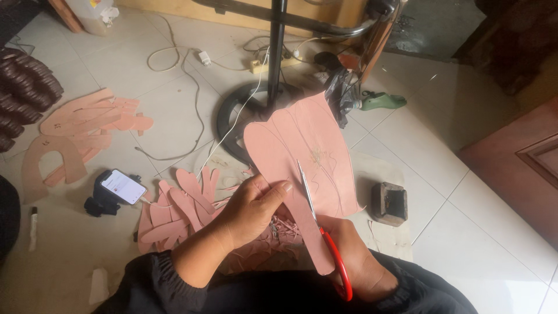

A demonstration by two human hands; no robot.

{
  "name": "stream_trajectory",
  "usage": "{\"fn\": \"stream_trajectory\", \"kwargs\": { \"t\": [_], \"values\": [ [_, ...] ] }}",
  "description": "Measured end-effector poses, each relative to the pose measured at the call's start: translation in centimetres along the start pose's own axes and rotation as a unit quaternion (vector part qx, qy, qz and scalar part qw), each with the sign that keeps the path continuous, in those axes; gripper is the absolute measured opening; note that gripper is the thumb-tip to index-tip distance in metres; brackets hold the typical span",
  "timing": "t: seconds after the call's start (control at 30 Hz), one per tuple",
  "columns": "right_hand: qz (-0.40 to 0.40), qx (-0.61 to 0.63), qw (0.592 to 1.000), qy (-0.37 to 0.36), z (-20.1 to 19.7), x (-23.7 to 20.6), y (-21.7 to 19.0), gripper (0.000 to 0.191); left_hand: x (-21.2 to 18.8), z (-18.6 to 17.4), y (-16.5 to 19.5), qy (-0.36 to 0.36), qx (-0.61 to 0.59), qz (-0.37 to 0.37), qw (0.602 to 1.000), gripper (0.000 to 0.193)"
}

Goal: The person is cutting a pink material with scissors, following a drawn pattern. The person holds the material with one hand and uses the scissors with the other to cut along the lines.

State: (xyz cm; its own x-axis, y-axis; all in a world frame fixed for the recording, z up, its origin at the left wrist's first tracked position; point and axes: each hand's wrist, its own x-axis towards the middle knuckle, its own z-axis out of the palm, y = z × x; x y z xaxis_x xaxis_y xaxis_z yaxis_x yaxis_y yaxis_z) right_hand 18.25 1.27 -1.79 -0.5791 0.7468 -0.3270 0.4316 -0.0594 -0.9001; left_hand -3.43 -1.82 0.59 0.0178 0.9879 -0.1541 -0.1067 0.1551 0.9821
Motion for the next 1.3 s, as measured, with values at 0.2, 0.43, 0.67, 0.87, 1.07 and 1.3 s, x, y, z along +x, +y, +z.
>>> {"fn": "stream_trajectory", "kwargs": {
  "t": [0.2,0.43,0.67,0.87,1.07,1.3],
  "values": [
    [-0.142,-0.056,0.988,-0.025,-0.5,-1.4,-3.1,0.051,-0.5,0.1,0.6,-0.037,0.016,-0.008,0.999,0.032],
    [-0.110,-0.061,0.992,-0.019,-0.3,-1.5,-4.4,0.060,-0.5,0.2,1.1,-0.048,0.063,0.006,0.997,0.038],
    [-0.089,-0.026,0.996,-0.003,-0.3,-1.3,-3.0,0.049,-0.3,0.0,0.8,-0.052,0.023,0.007,0.998,0.040],
    [0.004,-0.097,0.994,0.046,-0.1,0.0,-2.1,0.032,0.3,-0.5,0.0,0.031,0.032,-0.020,0.999,0.041],
    [-0.084,-0.105,0.991,0.024,-0.2,-0.3,-2.2,0.027,1.3,-1.9,-0.6,0.076,0.004,0.058,0.995,0.046],
    [-0.098,-0.140,0.984,0.038,-0.8,-0.5,-2.9,0.023,1.3,-0.8,-0.2,0.039,0.041,0.063,0.996,0.040]
  ]
}}
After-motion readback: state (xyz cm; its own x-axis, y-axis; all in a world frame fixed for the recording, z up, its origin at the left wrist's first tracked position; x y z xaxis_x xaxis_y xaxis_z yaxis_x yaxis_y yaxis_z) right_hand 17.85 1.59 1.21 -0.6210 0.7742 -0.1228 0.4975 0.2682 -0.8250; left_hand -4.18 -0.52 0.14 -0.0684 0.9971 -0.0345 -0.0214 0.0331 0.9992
